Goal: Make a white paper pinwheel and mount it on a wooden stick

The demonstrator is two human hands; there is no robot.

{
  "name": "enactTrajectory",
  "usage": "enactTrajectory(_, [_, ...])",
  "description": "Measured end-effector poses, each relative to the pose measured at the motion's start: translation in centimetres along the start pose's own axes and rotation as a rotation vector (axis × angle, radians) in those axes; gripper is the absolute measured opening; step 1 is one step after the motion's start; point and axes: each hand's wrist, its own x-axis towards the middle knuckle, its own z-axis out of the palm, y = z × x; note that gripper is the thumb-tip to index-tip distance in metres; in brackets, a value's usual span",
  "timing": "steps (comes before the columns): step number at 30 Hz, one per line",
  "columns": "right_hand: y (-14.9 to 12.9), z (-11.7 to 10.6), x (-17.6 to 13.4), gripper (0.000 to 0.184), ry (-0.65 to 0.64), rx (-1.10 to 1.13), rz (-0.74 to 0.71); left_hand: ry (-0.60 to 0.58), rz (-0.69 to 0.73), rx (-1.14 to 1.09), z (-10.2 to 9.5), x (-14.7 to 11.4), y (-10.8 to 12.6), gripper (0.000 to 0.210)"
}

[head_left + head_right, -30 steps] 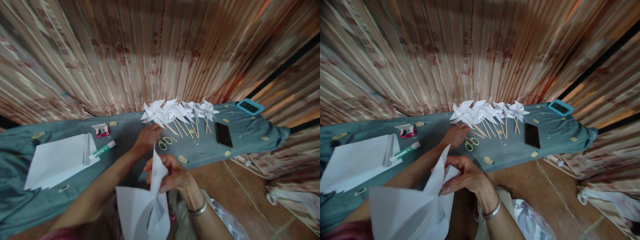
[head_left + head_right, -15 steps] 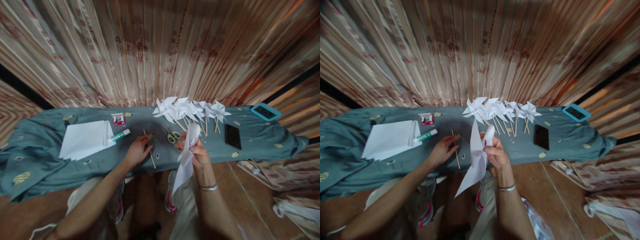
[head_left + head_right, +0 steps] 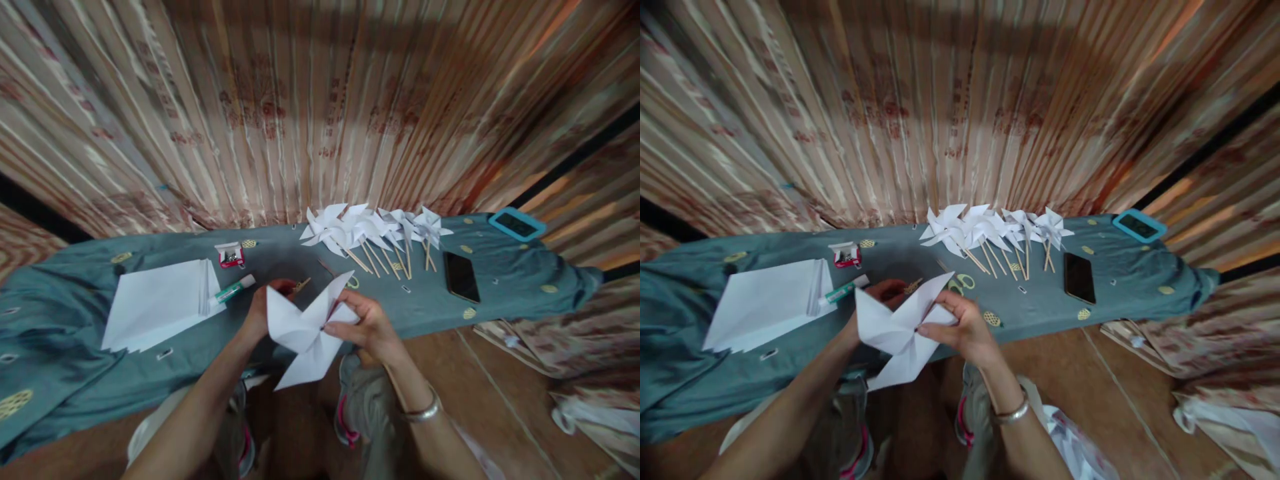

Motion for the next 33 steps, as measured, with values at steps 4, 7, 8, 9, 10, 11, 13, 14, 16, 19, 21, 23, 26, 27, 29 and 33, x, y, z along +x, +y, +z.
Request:
enactTrajectory(4, [0.2, 2.2, -1.1, 0.024, -0.052, -0.293, -0.104, -0.135, -0.26, -0.463, -0.6, -1.3, 3.3, 0.036])
enactTrajectory(7, [0.0, 3.4, -1.9, 0.02, -0.014, -0.537, -0.274, -0.163, -0.359, -0.617, -1.3, -2.1, 5.8, 0.04])
enactTrajectory(8, [-0.1, 3.7, -2.1, 0.02, 0.004, -0.613, -0.362, -0.157, -0.372, -0.648, -1.5, -2.3, 6.4, 0.04])
enactTrajectory(9, [-0.3, 3.9, -2.3, 0.022, 0.021, -0.685, -0.461, -0.148, -0.382, -0.683, -1.6, -2.5, 6.8, 0.04])
enactTrajectory(10, [-0.5, 4.1, -2.4, 0.025, 0.035, -0.747, -0.566, -0.143, -0.38, -0.711, -1.8, -2.7, 7.2, 0.04])
enactTrajectory(11, [-0.7, 4.2, -2.7, 0.031, 0.046, -0.796, -0.662, -0.131, -0.376, -0.736, -1.9, -2.9, 7.5, 0.041])
enactTrajectory(13, [-1.2, 4.3, -3.1, 0.044, 0.065, -0.854, -0.801, -0.129, -0.388, -0.77, -2.1, -3.2, 7.8, 0.042])
enactTrajectory(14, [-1.5, 4.3, -3.4, 0.049, 0.075, -0.875, -0.842, -0.127, -0.392, -0.782, -2.2, -3.4, 7.9, 0.042])
enactTrajectory(16, [-2.0, 4.2, -4.0, 0.055, 0.093, -0.911, -0.88, -0.113, -0.385, -0.795, -2.4, -3.9, 8.1, 0.039])
enactTrajectory(19, [-2.6, 4.1, -4.8, 0.057, 0.123, -0.959, -0.904, -0.093, -0.344, -0.757, -2.7, -4.7, 8.8, 0.03])
enactTrajectory(21, [-2.9, 4.2, -5.1, 0.054, 0.151, -0.996, -0.948, -0.114, -0.324, -0.677, -3.0, -5.2, 9.4, 0.025])
enactTrajectory(23, [-3.0, 4.3, -5.2, 0.048, 0.174, -1.053, -1.024, -0.145, -0.298, -0.609, -3.2, -5.5, 10.0, 0.025])
enactTrajectory(26, [-3.2, 4.4, -5.1, 0.038, 0.199, -1.125, -1.112, -0.178, -0.251, -0.591, -3.4, -5.7, 10.2, 0.027])
enactTrajectory(27, [-3.3, 4.4, -5.0, 0.037, 0.207, -1.132, -1.124, -0.191, -0.239, -0.601, -3.4, -5.7, 10.2, 0.028])
enactTrajectory(29, [-3.4, 4.3, -4.9, 0.036, 0.231, -1.129, -1.133, -0.223, -0.222, -0.626, -3.4, -5.7, 10.0, 0.028])
enactTrajectory(33, [-3.5, 4.3, -4.8, 0.034, 0.276, -1.105, -1.12, -0.276, -0.175, -0.621, -3.5, -5.7, 9.9, 0.025])
